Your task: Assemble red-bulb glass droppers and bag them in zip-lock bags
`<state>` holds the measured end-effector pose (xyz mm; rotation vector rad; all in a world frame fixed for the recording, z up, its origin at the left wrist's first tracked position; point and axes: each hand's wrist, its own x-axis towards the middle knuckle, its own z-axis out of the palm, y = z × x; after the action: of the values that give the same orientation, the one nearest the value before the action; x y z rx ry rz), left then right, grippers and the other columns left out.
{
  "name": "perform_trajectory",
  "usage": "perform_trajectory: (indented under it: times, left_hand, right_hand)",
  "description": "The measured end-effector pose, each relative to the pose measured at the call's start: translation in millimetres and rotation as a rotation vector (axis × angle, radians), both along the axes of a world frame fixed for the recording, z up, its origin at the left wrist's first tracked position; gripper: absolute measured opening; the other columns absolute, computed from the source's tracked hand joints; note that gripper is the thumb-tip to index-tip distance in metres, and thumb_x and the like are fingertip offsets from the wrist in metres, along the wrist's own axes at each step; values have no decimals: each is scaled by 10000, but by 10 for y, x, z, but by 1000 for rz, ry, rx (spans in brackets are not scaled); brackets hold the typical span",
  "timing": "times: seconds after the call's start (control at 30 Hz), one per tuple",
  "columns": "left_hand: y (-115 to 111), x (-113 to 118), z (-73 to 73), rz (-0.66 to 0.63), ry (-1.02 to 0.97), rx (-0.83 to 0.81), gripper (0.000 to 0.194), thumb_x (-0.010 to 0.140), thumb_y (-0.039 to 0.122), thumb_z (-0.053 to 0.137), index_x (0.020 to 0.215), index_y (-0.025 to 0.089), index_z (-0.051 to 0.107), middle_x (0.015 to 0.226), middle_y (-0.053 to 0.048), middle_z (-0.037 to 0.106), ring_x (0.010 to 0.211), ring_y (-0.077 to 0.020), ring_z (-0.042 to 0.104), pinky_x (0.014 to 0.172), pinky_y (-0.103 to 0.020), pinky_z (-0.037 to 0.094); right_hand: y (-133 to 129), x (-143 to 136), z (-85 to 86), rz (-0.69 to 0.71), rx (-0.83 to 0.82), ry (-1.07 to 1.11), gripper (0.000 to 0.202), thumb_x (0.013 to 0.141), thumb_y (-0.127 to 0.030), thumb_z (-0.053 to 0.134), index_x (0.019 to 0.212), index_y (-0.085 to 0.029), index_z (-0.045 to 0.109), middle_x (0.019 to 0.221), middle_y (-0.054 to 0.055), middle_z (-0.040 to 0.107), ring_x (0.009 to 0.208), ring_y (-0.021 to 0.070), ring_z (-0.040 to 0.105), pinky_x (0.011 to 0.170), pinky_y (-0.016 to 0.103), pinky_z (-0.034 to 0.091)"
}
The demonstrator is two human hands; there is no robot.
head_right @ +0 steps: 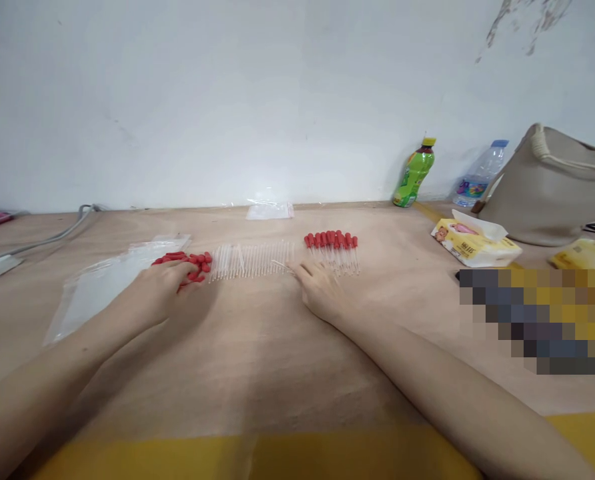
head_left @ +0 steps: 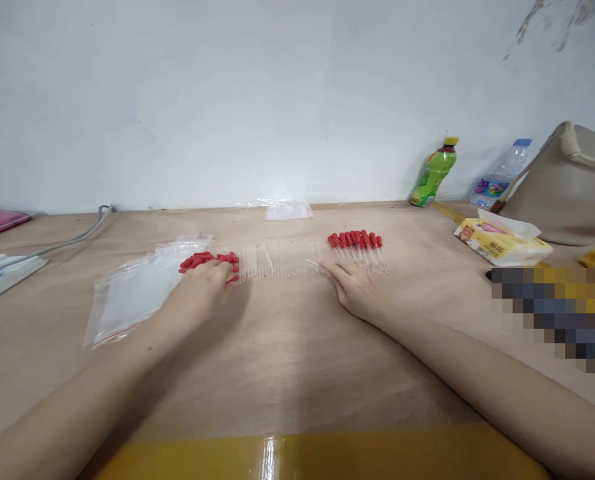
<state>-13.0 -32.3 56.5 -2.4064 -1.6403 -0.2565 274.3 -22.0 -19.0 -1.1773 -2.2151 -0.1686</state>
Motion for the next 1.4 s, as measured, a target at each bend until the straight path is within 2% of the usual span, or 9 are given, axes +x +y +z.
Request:
perform_trajectory:
  times: [0.1, 0.23, 0.33, 0.73, 0.87, 1.0, 1.23, 1.4]
  left_hand:
    - [-50, 231, -135, -188, -223, -38, 255, 844, 283, 414, 896, 167, 635, 826, -69, 566, 745, -197, 548, 640, -298, 425]
    - [-59, 457, -356, -281, -516, -93, 244, 852, 299, 440, 929, 180, 638, 834, -44, 541, 760, -156, 532, 646, -261, 440]
    - [-53, 525, -439, -328, -635, -174, 220, 854, 294, 451, 925, 176, 622, 879, -41, 548, 756, -135, 537, 620, -234, 441]
    - [-24, 525, -518, -336, -775, -315, 230, 850, 332, 457, 956, 158, 562, 777, -24, 601, 632, -121, 534, 574, -243, 442]
    - [-20, 536, -506, -388, -761, -246, 213, 839, 315, 486, 912, 158, 610, 827, -47, 610, 691, -133, 550, 633, -259, 459]
    - [1, 538, -538, -446, -839, -314, 195, 830, 286, 506, 870, 142, 631, 814, -52, 612, 589, -100, 548, 590, -240, 472]
    - [38, 510, -582, -377, -883, -394, 253, 793, 350, 555, 915, 147, 643, 694, -21, 618, 608, -115, 545, 583, -227, 457]
    - [19, 516, -563, -385, -831, -418, 259, 810, 370, 520, 858, 145, 640, 654, -9, 594, 591, -114, 529, 568, -223, 442]
  right_hand:
    - [-58, -42, 13, 77, -22, 48, 279, 878, -155, 320, 1046, -164, 542, 931, 82, 585, 841, 175, 528, 741, 292, 385]
    - [-146, -118, 49, 168, -25, 65, 216, 881, -189, 346, 969, -157, 542, 881, 62, 609, 815, 160, 536, 756, 292, 370]
    - [-170, -155, 55, 190, -39, 54, 215, 890, -209, 337, 943, -157, 539, 856, 54, 618, 778, 148, 544, 739, 292, 360]
    - [-186, -160, 102, 179, -83, 18, 216, 887, -225, 341, 914, -163, 547, 822, 41, 632, 702, 131, 546, 725, 284, 345]
    - [-199, -156, 149, 196, -98, -39, 210, 880, -225, 370, 887, -178, 574, 781, 27, 633, 689, 130, 542, 704, 279, 325]
    - [-210, -157, 187, 233, -119, -92, 202, 874, -214, 388, 853, -177, 586, 754, 20, 634, 677, 132, 541, 706, 287, 311]
    - [-233, -163, 219, 141, -135, -48, 220, 883, -238, 373, 868, -170, 581, 784, 41, 648, 718, 146, 545, 706, 278, 331]
    - [-246, -167, 245, 156, -162, -33, 214, 878, -236, 377, 871, -169, 580, 788, 38, 646, 715, 143, 541, 698, 272, 341]
